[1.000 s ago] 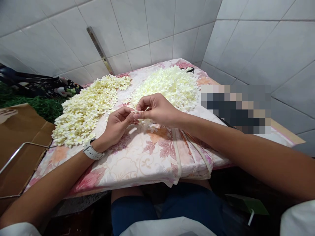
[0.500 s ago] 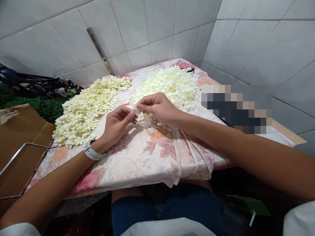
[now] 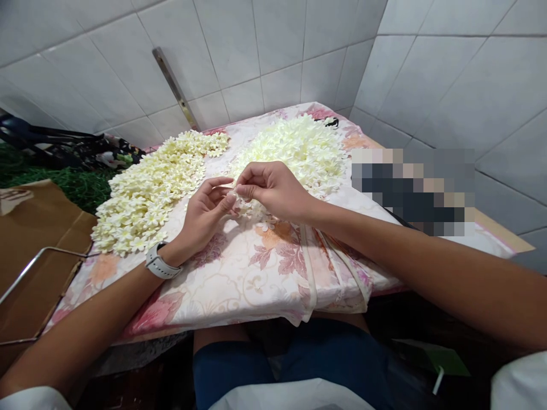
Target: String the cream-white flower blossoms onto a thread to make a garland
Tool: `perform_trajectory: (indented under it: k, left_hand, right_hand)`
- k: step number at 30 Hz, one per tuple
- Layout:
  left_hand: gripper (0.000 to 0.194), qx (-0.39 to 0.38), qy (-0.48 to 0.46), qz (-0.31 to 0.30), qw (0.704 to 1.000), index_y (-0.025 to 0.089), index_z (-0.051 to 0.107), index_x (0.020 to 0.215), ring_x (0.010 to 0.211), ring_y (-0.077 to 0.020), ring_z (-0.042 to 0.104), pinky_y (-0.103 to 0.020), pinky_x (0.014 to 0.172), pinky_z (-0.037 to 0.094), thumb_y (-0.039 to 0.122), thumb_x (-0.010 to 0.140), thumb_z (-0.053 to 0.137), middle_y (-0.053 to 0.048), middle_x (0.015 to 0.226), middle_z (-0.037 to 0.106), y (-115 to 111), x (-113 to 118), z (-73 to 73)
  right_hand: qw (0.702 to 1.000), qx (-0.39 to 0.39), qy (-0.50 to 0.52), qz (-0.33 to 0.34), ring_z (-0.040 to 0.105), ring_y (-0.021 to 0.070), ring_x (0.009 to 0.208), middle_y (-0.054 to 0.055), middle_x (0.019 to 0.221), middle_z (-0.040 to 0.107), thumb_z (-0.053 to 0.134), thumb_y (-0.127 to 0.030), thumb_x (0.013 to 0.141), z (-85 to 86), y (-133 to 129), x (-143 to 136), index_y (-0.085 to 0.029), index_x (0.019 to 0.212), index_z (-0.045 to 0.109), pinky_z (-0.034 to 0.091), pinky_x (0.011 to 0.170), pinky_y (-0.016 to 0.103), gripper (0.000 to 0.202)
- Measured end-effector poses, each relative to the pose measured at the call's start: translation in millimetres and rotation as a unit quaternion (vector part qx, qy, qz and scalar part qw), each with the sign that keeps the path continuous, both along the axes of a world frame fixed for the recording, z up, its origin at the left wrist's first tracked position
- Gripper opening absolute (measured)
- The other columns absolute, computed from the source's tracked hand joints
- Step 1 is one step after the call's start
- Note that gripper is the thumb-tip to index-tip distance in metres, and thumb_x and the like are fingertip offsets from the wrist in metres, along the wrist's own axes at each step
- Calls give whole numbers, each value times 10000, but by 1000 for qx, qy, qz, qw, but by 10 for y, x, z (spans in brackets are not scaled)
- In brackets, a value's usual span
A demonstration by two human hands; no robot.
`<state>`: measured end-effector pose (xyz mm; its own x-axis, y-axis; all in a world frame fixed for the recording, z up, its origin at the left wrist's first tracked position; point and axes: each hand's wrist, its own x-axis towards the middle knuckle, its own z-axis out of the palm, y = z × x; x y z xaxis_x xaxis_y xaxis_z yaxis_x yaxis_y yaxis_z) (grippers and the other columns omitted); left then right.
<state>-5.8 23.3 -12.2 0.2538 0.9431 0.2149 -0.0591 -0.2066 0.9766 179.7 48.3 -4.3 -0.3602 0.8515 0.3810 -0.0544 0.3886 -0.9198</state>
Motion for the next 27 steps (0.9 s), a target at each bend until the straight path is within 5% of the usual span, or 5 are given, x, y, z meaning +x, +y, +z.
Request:
perform_trajectory:
  k: [4, 8, 15, 22, 27]
  left_hand:
    - [312, 41, 18, 26, 999, 149, 664, 798, 612, -97, 630, -234, 613, 537, 418, 770, 820, -3, 721, 657, 23, -27, 14]
    - [309, 27, 2, 32, 999, 162, 638, 797, 606, -93, 636, -222, 611, 541, 414, 778, 815, 15, 705, 644, 46, -36, -22]
    - [326, -5, -17, 42, 999, 168, 611, 809, 613, -94, 644, -224, 640, 562, 405, 761, 829, 23, 700, 634, 28, -4, 3]
    - [358, -27, -15, 26, 999, 160, 671, 922, 648, -87, 623, -208, 646, 538, 435, 754, 827, 14, 744, 642, 65, -6, -17]
    - [345, -20, -6, 41, 999, 163, 695, 925, 664, -84, 616, -205, 649, 528, 449, 768, 809, 3, 795, 653, 83, -11, -47]
  right_hand:
    - [998, 28, -4, -48, 559, 135, 644, 21, 685, 636, 783, -396, 782, 5, 15, 7, -160, 724, 684, 465, 631, 301, 262]
    - [994, 35, 22, -103, 549, 130, 647, 22, 711, 631, 799, -441, 769, 3, 69, 29, -164, 733, 660, 472, 633, 303, 312]
    - [995, 3, 51, -92, 557, 120, 665, 11, 717, 609, 821, -553, 721, 9, 104, 27, -178, 757, 604, 481, 636, 283, 435]
    - [993, -18, 67, -94, 474, 96, 573, -19, 604, 505, 691, -615, 834, -8, 133, 35, -190, 632, 520, 438, 577, 261, 500]
    - [994, -5, 64, -85, 519, 99, 599, -5, 650, 575, 767, -658, 715, -11, 128, 29, -184, 693, 564, 448, 588, 259, 516]
